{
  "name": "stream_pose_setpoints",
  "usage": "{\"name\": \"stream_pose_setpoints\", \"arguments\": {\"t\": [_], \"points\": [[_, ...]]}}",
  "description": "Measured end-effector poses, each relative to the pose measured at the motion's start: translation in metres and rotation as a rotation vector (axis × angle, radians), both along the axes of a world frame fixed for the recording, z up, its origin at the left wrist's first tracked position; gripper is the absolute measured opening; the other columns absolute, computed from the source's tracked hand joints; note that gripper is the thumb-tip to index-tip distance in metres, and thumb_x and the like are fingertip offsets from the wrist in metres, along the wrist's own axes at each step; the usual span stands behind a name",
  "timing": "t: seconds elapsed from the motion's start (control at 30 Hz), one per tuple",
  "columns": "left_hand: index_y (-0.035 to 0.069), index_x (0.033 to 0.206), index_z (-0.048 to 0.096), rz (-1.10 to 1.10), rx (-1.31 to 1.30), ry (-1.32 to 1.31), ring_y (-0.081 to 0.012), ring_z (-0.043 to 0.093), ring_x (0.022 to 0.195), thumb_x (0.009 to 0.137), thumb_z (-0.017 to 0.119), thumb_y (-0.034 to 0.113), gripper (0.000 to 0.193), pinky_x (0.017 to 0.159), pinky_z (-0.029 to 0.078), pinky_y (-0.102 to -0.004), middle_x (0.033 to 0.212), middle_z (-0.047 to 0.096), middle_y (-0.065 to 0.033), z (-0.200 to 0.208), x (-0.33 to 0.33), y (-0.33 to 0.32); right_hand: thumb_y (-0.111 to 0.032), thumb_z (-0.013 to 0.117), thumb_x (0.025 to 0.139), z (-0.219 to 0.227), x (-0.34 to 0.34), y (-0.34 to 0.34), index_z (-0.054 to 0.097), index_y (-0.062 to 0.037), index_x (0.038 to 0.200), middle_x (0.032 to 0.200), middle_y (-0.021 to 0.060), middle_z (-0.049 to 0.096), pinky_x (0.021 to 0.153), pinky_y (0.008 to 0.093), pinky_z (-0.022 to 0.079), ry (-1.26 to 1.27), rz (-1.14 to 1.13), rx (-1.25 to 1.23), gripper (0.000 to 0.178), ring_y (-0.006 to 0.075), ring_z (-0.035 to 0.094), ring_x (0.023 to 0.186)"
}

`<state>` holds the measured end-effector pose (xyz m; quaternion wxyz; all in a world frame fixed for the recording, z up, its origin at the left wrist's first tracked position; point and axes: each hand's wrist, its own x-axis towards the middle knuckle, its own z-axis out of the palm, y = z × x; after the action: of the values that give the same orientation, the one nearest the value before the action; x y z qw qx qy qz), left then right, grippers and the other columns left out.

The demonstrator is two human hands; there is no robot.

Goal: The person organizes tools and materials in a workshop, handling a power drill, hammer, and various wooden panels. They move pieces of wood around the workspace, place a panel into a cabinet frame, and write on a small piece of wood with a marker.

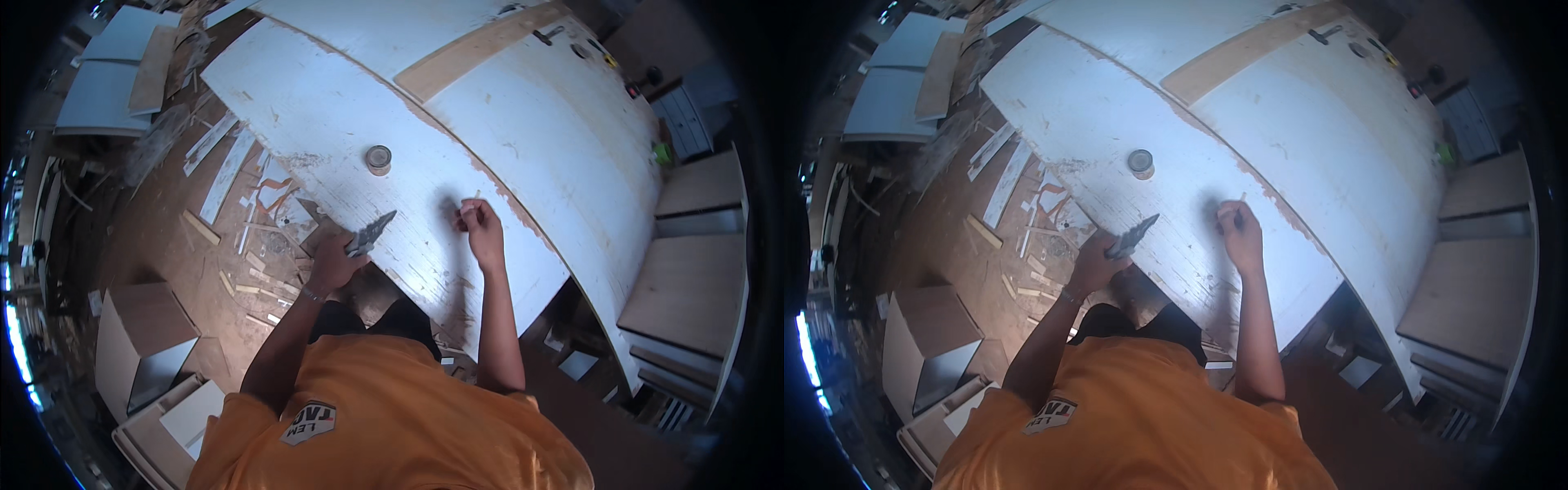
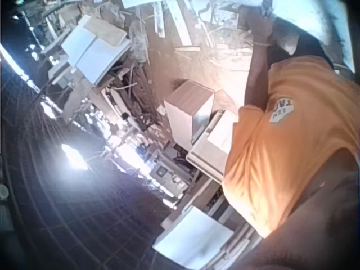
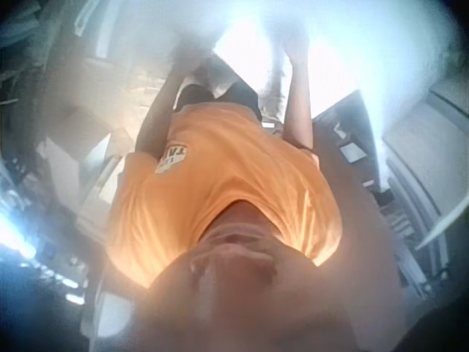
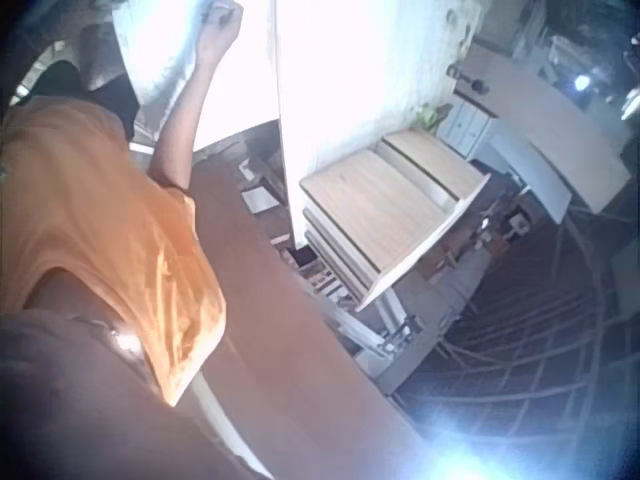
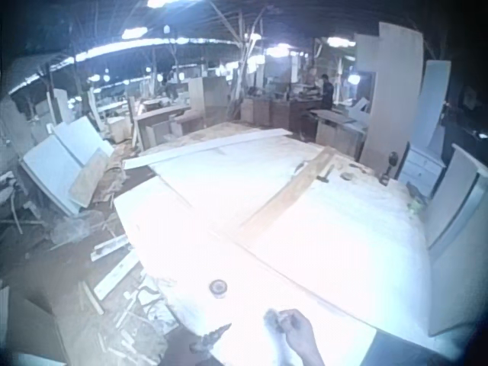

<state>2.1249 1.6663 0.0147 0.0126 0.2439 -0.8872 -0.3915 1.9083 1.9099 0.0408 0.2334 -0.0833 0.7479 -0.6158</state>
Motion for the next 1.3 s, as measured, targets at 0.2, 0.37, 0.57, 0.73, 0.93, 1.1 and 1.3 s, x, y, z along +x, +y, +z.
{"name": "stream_pose_setpoints", "arguments": {"t": [0.2, 0.37, 0.57, 0.73, 0.93, 1.1, 1.3], "points": [[-0.002, 0.117, 0.066, 0.366, -0.014, -0.152, -0.0268, 0.068, 0.089, 0.073, 0.087, 0.029, 0.058, 0.078, 0.054, -0.0392, 0.094, 0.068, -0.0164, 0.025, 0.148, -0.024, -0.026, 0.073, 0.087, -0.042, -0.054, -0.134, 0.057, -0.0012, 0.124, 0.111, 0.0187, 0.071, 0.091, 0.0382, 0.053, 0.648, 0.385, 0.211, 0.047, 0.0331, 0.069, 0.100], [0.003, 0.105, 0.071, 0.977, 0.515, -0.523, -0.0145, 0.053, 0.051, 0.088, 0.075, 0.038, 0.039, 0.050, 0.045, -0.0336, 0.063, 0.058, -0.0025, -0.047, 0.364, -0.040, -0.028, 0.080, 0.081, -0.060, -0.020, -0.219, 0.055, -0.0040, 0.129, 0.115, 0.0201, 0.069, 0.097, 0.0406, 0.051, 0.490, 0.334, 0.139, 0.059, 0.0367, 0.066, 0.110], [0.014, 0.069, 0.060, 1.490, 1.077, -0.766, -0.0197, 0.051, 0.042, 0.084, 0.072, 0.054, 0.044, 0.038, 0.039, -0.0359, 0.054, 0.053, -0.0044, -0.119, 0.514, 0.053, -0.027, 0.079, 0.082, -0.028, 0.114, -0.380, 0.048, -0.0066, 0.135, 0.117, 0.0190, 0.068, 0.094, 0.0388, 0.051, 0.165, 0.605, -0.156, 0.065, 0.0289, 0.066, 0.108], [0.005, 0.113, 0.056, 1.840, 1.309, -0.406, -0.0214, 0.059, 0.053, 0.085, 0.076, 0.046, 0.054, 0.044, 0.043, -0.0352, 0.074, 0.064, -0.0100, -0.210, 0.547, 0.047, -0.018, 0.074, 0.087, 0.014, 0.261, -0.519, 0.036, -0.0060, 0.148, 0.118, 0.0118, 0.067, 0.098, 0.0390, 0.048, 0.150, 1.587, 0.035, 0.073, 0.0226, 0.064, 0.110], [0.000, 0.155, 0.015, 1.717, 1.040, 0.354, -0.0246, 0.069, 0.078, 0.090, 0.076, 0.029, 0.094, 0.061, 0.054, -0.0340, 0.104, 0.069, -0.0182, -0.171, 0.558, -0.233, -0.022, 0.075, 0.089, 0.030, 0.315, -0.654, 0.027, -0.0052, 0.153, 0.119, 0.0187, 0.065, 0.090, 0.0376, 0.056, -0.625, 1.514, 0.102, 0.081, 0.0259, 0.067, 0.107], [-0.001, 0.149, 0.031, 1.597, 0.873, 0.725, -0.0262, 0.069, 0.099, 0.096, 0.067, 0.024, 0.069, 0.082, 0.055, -0.0341, 0.117, 0.067, -0.0188, -0.104, 0.537, -0.503, -0.017, 0.079, 0.085, 0.001, 0.284, -0.770, 0.037, 0.0028, 0.138, 0.106, 0.0140, 0.068, 0.081, 0.0329, 0.058, -0.211, 1.297, 0.362, 0.071, 0.0201, 0.070, 0.092], [-0.003, 0.139, 0.047, 1.223, 0.696, 0.726, -0.0229, 0.066, 0.109, 0.093, 0.058, 0.012, 0.050, 0.093, 0.054, -0.0339, 0.125, 0.063, -0.0166, -0.057, 0.427, -0.796, -0.020, 0.074, 0.089, -0.066, 0.205, -0.925, 0.059, -0.0045, 0.114, 0.099, 0.0052, 0.066, 0.084, 0.0309, 0.051, -0.312, 0.943, 0.141, 0.033, 0.0114, 0.061, 0.091]]}}
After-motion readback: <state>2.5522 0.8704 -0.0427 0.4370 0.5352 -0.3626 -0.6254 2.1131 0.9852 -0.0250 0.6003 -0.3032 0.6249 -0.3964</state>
